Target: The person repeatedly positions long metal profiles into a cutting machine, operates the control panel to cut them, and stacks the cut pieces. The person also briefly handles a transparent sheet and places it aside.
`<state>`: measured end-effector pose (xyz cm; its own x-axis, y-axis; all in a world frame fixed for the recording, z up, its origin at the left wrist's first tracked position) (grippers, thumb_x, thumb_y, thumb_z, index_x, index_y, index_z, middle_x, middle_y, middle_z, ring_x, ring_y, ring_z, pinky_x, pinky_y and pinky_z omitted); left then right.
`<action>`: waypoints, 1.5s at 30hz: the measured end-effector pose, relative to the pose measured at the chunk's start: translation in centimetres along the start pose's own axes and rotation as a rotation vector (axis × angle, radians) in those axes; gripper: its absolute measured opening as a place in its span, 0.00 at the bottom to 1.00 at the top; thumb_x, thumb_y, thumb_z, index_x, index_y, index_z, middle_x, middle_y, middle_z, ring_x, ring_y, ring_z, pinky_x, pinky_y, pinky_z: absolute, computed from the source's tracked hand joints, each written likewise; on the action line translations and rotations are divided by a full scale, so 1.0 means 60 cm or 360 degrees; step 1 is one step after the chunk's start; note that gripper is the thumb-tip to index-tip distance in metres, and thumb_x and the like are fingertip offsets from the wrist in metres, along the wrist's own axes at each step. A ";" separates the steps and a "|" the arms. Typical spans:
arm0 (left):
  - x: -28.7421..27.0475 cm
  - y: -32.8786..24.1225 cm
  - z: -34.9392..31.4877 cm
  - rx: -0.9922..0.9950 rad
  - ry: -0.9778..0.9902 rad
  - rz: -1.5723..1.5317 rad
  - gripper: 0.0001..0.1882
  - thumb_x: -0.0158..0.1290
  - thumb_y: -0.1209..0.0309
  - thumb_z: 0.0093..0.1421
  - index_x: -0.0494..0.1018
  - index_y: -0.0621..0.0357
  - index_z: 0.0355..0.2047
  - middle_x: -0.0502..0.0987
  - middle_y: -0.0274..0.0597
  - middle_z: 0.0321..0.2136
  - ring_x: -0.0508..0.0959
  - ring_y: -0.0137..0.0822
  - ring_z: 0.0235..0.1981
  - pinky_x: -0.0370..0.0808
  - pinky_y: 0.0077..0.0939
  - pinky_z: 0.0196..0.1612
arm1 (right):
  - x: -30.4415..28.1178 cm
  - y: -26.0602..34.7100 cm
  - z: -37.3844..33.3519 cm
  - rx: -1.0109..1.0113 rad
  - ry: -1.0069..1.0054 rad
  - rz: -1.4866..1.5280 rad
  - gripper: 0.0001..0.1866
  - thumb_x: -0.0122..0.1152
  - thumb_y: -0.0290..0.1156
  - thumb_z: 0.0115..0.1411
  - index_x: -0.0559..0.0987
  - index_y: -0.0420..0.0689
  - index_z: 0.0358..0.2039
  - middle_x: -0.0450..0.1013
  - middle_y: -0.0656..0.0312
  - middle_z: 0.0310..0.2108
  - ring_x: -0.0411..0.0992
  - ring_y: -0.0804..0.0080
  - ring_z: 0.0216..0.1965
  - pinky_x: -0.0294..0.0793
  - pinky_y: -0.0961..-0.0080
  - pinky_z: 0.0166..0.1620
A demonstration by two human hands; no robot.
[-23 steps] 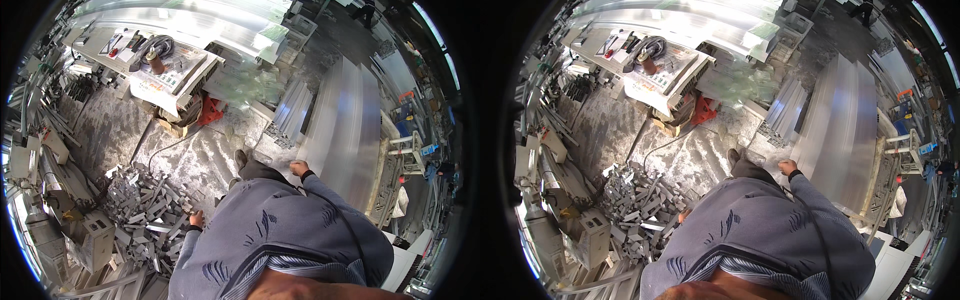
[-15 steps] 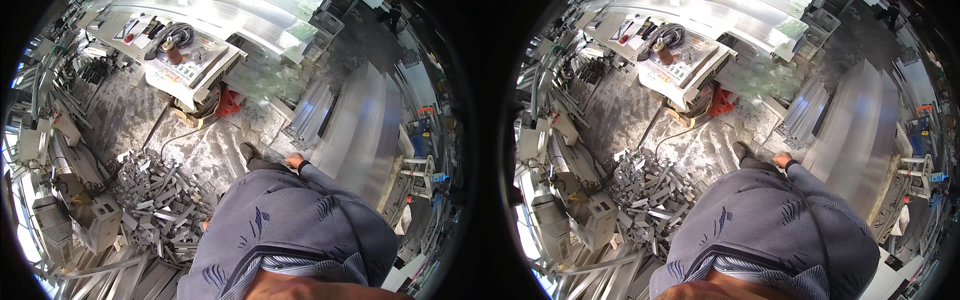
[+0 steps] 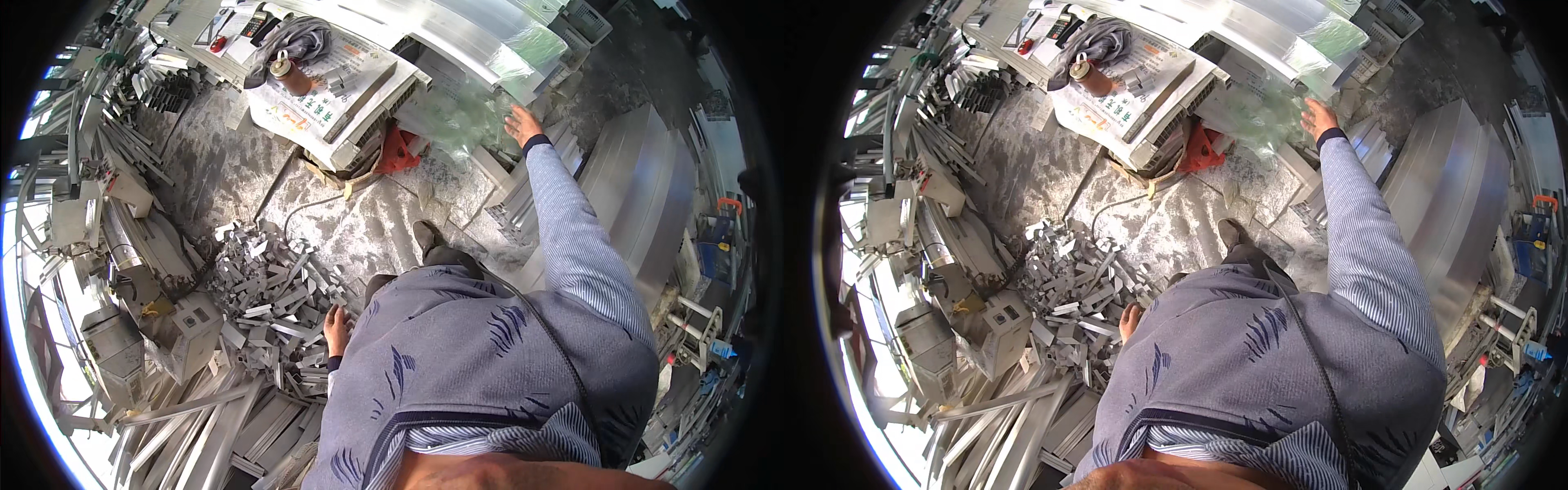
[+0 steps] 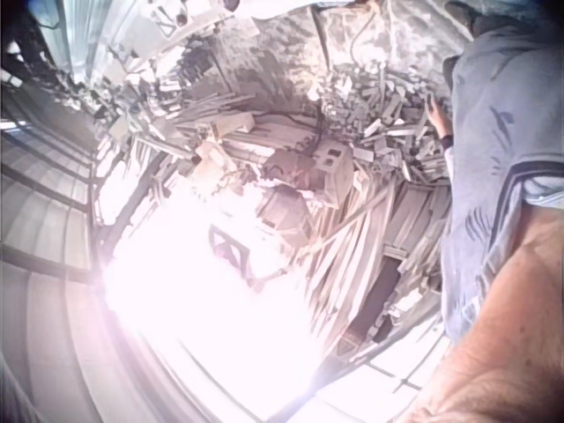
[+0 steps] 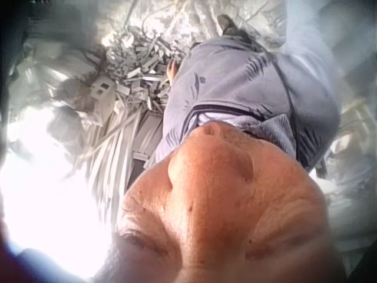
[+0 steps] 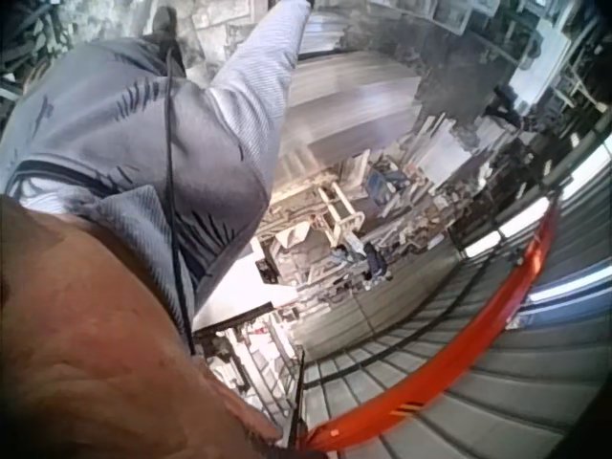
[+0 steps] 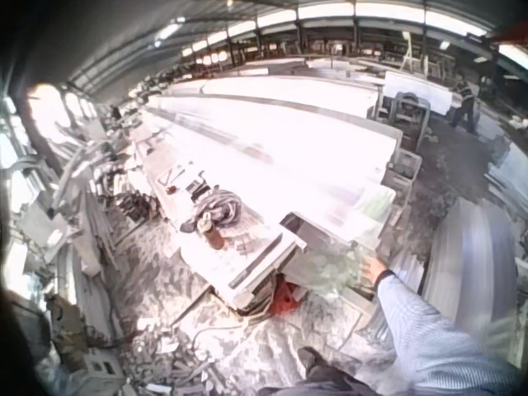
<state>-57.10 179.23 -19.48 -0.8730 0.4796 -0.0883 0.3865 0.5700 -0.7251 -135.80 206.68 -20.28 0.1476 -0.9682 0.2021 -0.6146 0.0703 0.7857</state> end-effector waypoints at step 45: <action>0.101 -0.220 0.603 -0.0279 0.0310 0.0957 0.17 0.51 0.56 0.70 0.77 0.58 0.44 0.79 0.45 0.35 0.77 0.39 0.38 0.74 0.39 0.43 | -0.106 0.446 -0.055 -0.1067 -0.0798 -0.0946 0.23 0.67 0.41 0.69 0.81 0.35 0.55 0.82 0.57 0.48 0.80 0.71 0.44 0.82 0.74 0.42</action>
<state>-78.23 150.50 -35.15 -0.4259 0.8513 -0.3063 0.8476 0.2570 -0.4643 -150.63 215.54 1.42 -0.1483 -0.8686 -0.4728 0.0344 -0.4823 0.8753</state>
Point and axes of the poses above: each hand's wrist, its own z-axis towards the middle knuckle, its own x-axis out of the palm, y = z × x, the point moved 1 cm from there along z, towards the middle knuckle
